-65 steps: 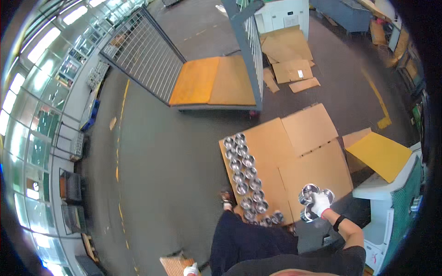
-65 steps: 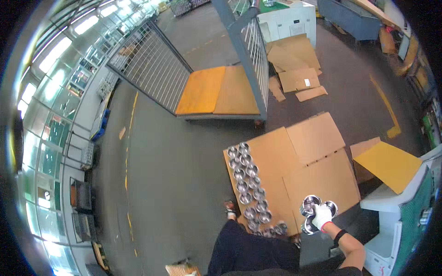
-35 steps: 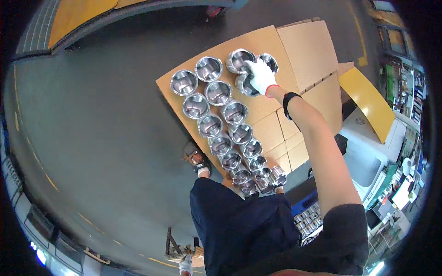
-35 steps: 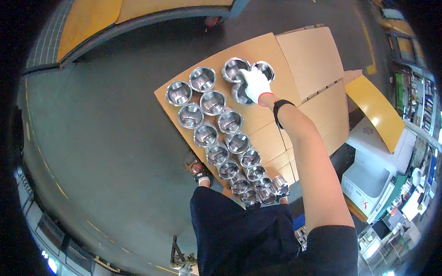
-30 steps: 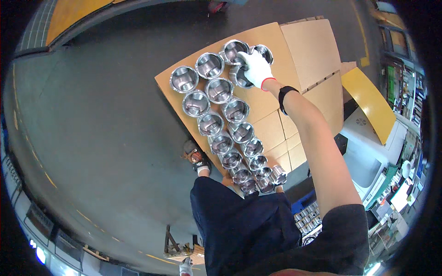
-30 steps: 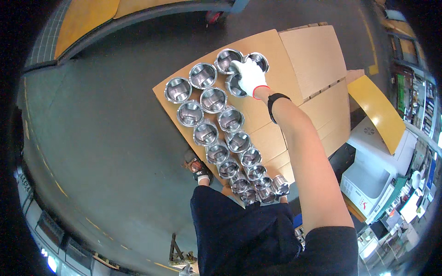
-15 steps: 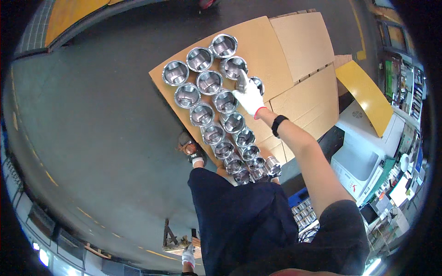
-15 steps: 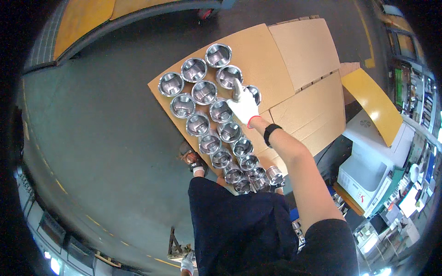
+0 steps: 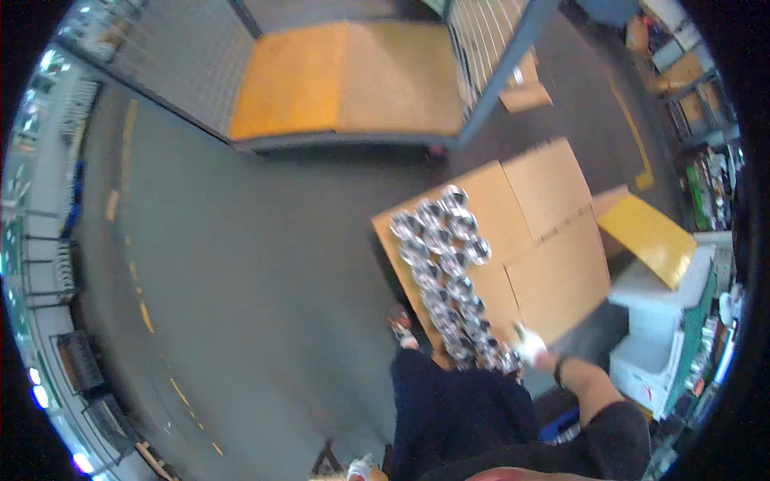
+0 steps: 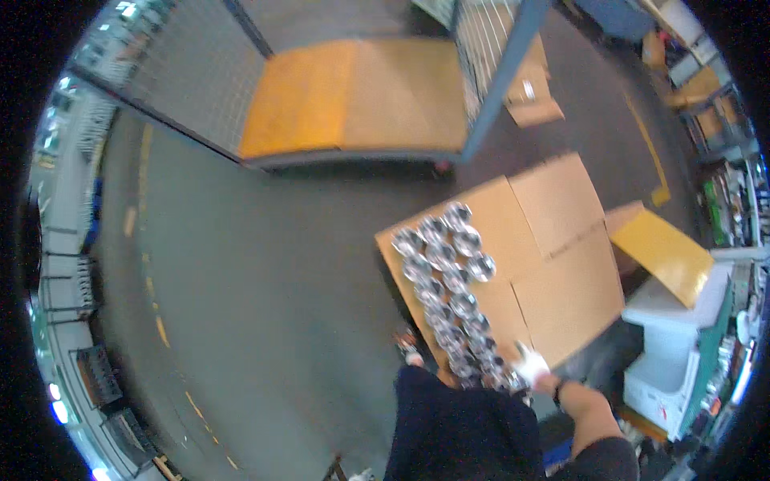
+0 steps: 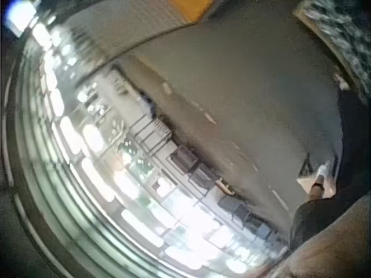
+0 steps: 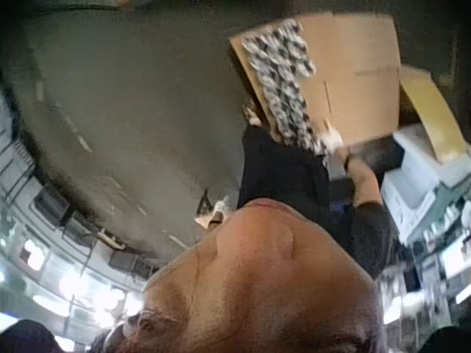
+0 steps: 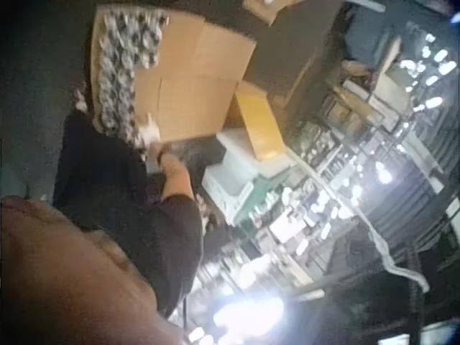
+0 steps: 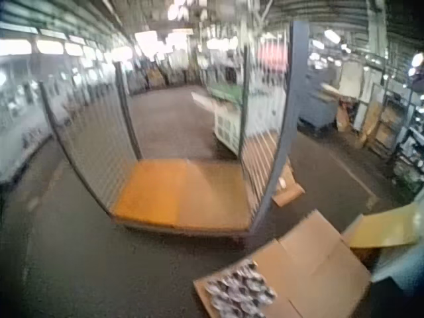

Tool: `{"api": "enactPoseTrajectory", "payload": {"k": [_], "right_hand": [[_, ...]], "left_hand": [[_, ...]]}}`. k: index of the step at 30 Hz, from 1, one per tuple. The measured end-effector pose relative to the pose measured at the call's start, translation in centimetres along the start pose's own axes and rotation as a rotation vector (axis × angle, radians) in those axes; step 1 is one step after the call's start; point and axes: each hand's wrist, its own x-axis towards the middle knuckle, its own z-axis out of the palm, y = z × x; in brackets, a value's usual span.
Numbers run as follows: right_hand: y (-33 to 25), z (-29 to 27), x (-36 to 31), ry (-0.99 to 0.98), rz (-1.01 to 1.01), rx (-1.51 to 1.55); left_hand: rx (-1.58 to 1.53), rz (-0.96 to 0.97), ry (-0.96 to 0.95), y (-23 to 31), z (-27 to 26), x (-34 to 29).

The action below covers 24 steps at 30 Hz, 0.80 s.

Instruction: The recorder is inspecting and arranging metal pistons at a manufacturing station using a laser marking or measurement machine.

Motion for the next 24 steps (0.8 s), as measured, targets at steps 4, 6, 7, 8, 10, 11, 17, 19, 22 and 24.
{"api": "enactPoseTrajectory", "payload": {"k": [4,6,7,8,10,11,17,19,22,24], "right_hand": [[7.4,-0.5,-14.9,-0.275,0.106,-0.541],[23.9,5.1,-6.4,-0.504,-0.359,-1.142],[20.0,4.2,-9.0,-0.239,-0.209,-0.633],[13.2,2.5,-14.2,-0.08,0.254,-0.136],[14.3,2.0,-13.8,0.053,0.049,-0.123],[13.0,1.7,-15.2,0.118,0.003,0.064],[8.5,1.6,-25.5,0.159,-0.234,0.611],[9.6,2.1,-30.9,0.185,-0.291,0.455],[13.4,2.5,-36.9,0.318,-0.364,0.215],[14.5,1.1,-40.7,0.589,-0.577,0.157]], "left_hand": [[-0.074,-0.018,0.12,9.2,-11.8,-5.3],[-0.39,-0.034,0.159,10.3,-7.3,-10.0],[-0.401,-0.039,0.213,9.8,-6.8,-9.9],[-0.388,0.001,0.248,9.1,-7.5,-9.1],[-0.49,0.058,0.269,8.5,-4.9,-9.6],[-0.52,0.078,0.287,8.0,-3.3,-9.6],[-0.548,0.112,0.546,7.3,6.8,-9.6],[-0.611,0.003,0.73,6.3,7.8,-8.5],[-1.106,-0.025,0.93,9.9,3.7,-16.3],[-1.142,0.189,1.073,12.1,-0.9,-23.8]]}}
